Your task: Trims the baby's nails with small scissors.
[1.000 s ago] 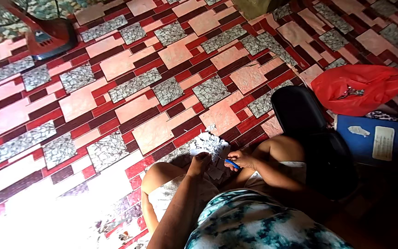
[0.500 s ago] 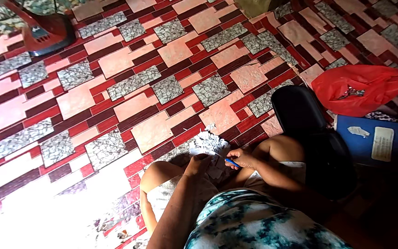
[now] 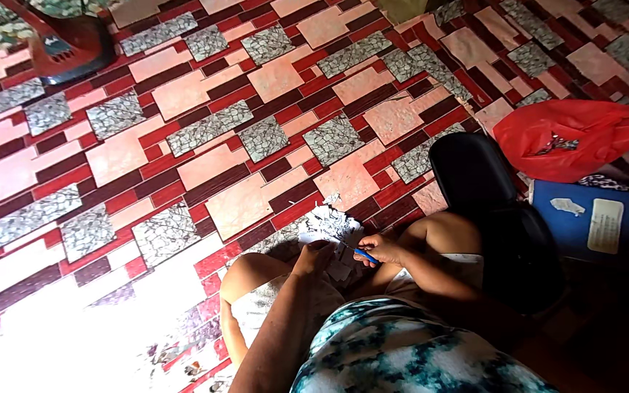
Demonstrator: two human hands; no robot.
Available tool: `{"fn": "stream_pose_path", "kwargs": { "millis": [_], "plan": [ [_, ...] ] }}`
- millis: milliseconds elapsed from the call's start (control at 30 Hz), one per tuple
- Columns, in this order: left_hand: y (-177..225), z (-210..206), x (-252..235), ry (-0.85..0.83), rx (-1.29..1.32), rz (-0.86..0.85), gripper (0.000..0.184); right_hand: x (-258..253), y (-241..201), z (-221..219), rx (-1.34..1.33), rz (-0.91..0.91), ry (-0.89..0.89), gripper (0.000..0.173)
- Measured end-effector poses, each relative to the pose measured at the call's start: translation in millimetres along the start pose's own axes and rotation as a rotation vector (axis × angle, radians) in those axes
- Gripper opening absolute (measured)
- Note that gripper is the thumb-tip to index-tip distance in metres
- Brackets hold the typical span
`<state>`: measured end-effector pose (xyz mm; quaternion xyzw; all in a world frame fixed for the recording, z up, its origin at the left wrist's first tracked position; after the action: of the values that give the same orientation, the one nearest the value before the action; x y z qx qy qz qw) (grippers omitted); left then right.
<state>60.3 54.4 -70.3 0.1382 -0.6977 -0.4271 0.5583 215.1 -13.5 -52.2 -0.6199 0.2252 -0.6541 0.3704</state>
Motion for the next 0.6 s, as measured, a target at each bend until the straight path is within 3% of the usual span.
{"fn": "stream_pose_path", "kwargs": {
  "millis": [200,600],
  "plan": [
    [0.2,-0.5,1.3,-0.002,-0.010,0.019,0.016,1.2,-4.1,2.5,-0.021,0.071,0.032,0.023],
    [-0.2,2.1,-2.5,0.023,0.005,-0.014,0.015,1.7,-1.6,-1.5,0.010,0.005,-0.015,0.023]
  ]
}}
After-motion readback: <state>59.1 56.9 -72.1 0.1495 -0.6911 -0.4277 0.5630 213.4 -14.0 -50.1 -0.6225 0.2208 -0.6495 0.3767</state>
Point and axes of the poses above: each hand's wrist, its own x-axis away from the middle knuckle, its own z-axis out of the back of the hand, y = z × x, the point moved 10 cm from there along -x, towards the middle knuckle, and after that the axes turned 8 degrees about y, right-handed, at the moved point
